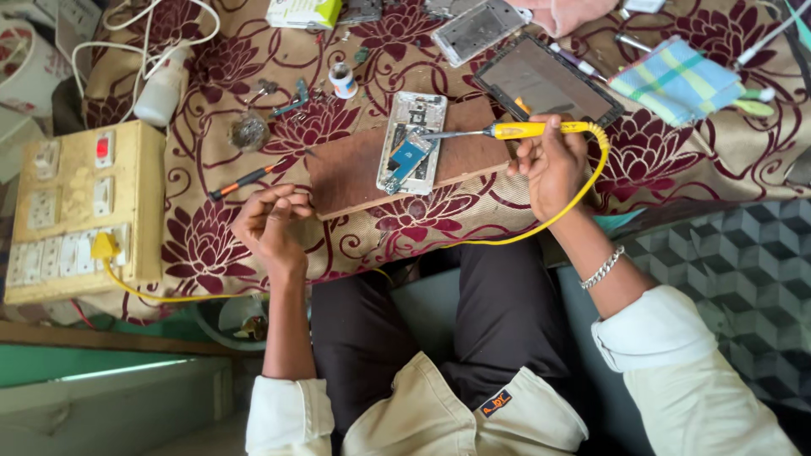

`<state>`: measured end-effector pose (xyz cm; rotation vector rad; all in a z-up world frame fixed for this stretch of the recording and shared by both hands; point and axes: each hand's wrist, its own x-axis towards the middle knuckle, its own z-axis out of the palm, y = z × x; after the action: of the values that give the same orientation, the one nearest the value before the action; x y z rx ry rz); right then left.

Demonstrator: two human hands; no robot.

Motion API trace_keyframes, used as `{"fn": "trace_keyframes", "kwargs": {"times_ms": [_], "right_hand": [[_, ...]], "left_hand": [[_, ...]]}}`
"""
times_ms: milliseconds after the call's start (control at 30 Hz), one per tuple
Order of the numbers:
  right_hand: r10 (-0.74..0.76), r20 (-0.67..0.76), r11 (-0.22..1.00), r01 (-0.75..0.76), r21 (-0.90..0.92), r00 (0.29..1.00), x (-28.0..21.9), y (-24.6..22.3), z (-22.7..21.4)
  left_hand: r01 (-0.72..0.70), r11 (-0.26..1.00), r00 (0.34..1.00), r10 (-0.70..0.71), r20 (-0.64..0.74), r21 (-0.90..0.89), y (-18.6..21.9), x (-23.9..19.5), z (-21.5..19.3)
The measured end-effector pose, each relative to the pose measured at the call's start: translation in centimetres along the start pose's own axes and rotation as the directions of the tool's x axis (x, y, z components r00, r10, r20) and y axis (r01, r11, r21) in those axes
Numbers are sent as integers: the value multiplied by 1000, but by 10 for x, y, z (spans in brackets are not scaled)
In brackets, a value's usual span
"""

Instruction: The person uses a soldering iron to work on a small circuit board placed on a wooden board. They hold the board steady with one hand while applying the soldering iron with the other, focusing on specific points on the board.

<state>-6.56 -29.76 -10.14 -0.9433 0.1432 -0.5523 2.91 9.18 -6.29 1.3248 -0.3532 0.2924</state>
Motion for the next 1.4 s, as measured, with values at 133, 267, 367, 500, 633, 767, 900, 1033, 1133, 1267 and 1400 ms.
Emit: {"fn": "trace_keyframes", "kwargs": {"times_ms": [133,267,367,500,633,767,900,1033,1133,1267,1400], "right_hand": [[-14,2,1000,14,7,1000,-2,2,-1],[-31,29,999,30,23,999,-3,-1,0],[-31,47,999,30,24,998,-4,-3,3],[-10,62,999,7,42,998,-4,-6,2],[-31,82,999,29,22,996,-5,-6,3],[-22,90,1000,21,4,996,-5,-10,4],[-26,98,1000,26,3,995,-6,-11,6],[-4,76,1000,2,30,997,-5,-10,5],[-12,92,1000,10,21,996,-5,-7,2],[-17,90,1000,15,24,996,-3,-6,1],[-29,101,999,26,31,994,-3,-5,-1]], "left_hand": [[-115,964,990,92,106,238,14,1,26],[-255,794,958,128,259,551,19,-5,58],[-276,684,953,106,283,676,21,-8,78],[-371,468,925,114,362,802,29,-14,93],[-401,222,916,80,394,889,37,-22,113],[-311,139,950,85,301,940,40,-30,139],[-173,189,980,-61,188,967,40,-33,147],[-191,183,971,-108,213,964,35,-27,132],[-275,251,951,-70,300,928,33,-26,107],[-269,281,946,-103,308,921,37,-24,99],[-238,233,955,-120,271,943,44,-30,120]]}}
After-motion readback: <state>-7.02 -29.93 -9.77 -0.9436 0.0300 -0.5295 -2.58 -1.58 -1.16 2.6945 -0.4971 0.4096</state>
